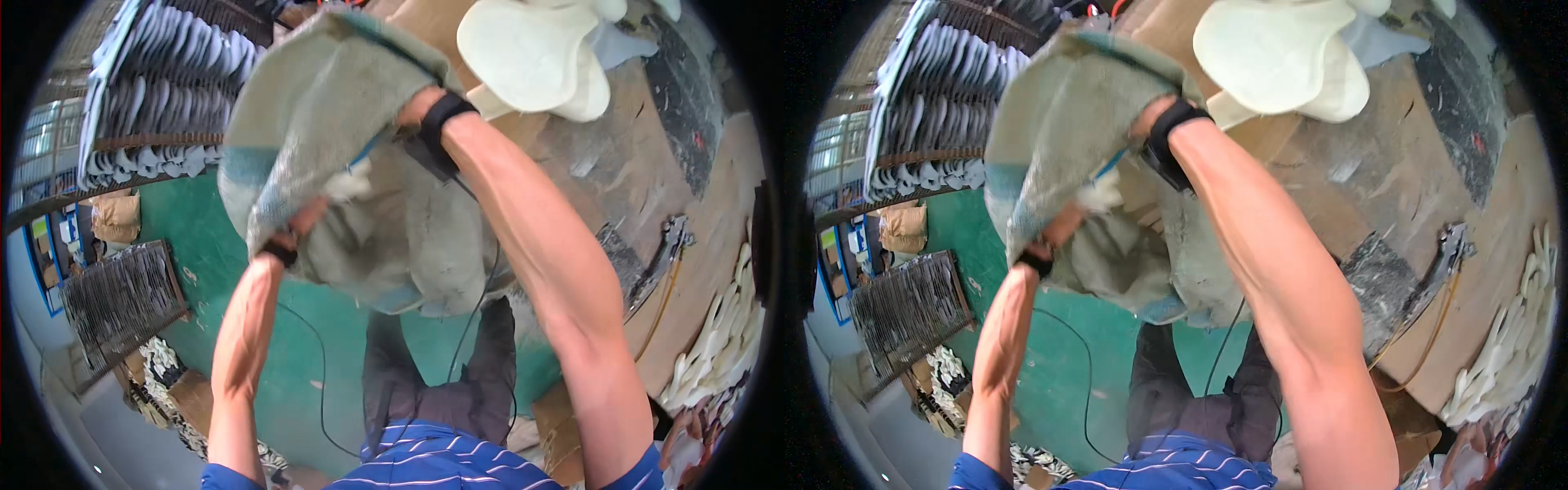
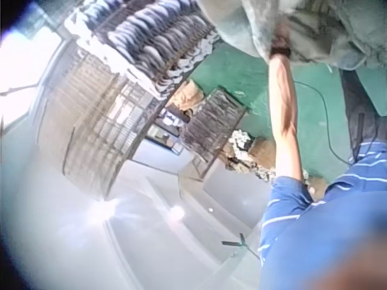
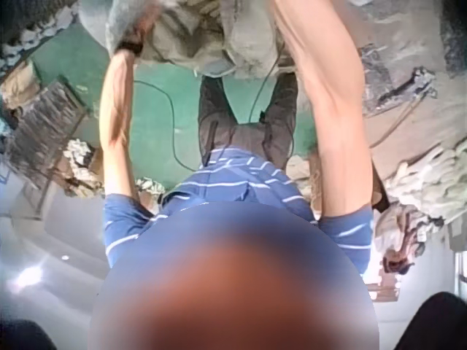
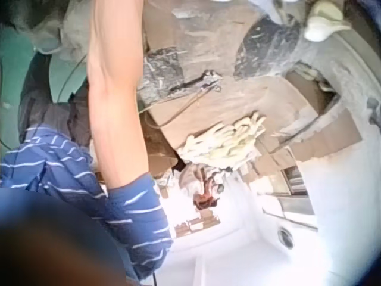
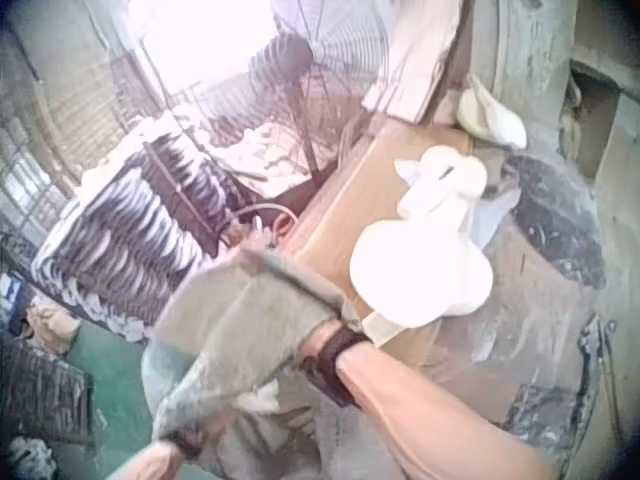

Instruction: The person repeatedly picks up white shoe parts from a large sack and places them onto a wooden table. They use a handheld spray device to apply a substance to the parts while arranging them in a pile. The person continues this cycle of retrieving, spraying, and stacking the parts throughout the video.

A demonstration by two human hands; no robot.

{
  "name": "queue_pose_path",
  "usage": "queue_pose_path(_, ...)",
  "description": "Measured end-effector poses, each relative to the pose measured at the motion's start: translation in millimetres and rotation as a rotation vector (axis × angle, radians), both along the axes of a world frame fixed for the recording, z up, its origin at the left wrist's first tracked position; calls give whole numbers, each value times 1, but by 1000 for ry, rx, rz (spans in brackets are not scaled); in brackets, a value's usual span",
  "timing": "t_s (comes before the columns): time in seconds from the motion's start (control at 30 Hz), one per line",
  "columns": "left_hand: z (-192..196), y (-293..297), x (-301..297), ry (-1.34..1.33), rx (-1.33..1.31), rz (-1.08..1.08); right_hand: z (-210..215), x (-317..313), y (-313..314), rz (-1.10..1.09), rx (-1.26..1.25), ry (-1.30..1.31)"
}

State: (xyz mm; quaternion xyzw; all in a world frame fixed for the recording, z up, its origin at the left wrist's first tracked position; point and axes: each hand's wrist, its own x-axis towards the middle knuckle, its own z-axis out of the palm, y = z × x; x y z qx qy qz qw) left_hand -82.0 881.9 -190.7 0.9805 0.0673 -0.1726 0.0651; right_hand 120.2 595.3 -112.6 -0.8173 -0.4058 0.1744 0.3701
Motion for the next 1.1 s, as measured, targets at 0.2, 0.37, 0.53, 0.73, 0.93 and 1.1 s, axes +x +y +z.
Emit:
queue_pose_path(0.2, 102, -193, -63, -178, -787, 346, 45, -108, -98, -73, 290, 241)
queue_pose_path(0.37, 186, -316, -87, -388, -416, 369, 99, -221, -206, -313, 390, 627)
queue_pose_path(0.53, 199, -411, -117, -423, -519, 411, 151, -259, -251, -574, 230, 460)
queue_pose_path(0.73, 268, -423, -127, -130, -1086, 306, 208, -262, -322, -576, 219, 450)
queue_pose_path(0.93, 280, -447, -173, -216, -1140, 145, 250, -323, -364, -620, 373, 312)
queue_pose_path(1.1, 290, -485, -227, -203, -1095, 57, 246, -383, -403, -588, 311, 310)
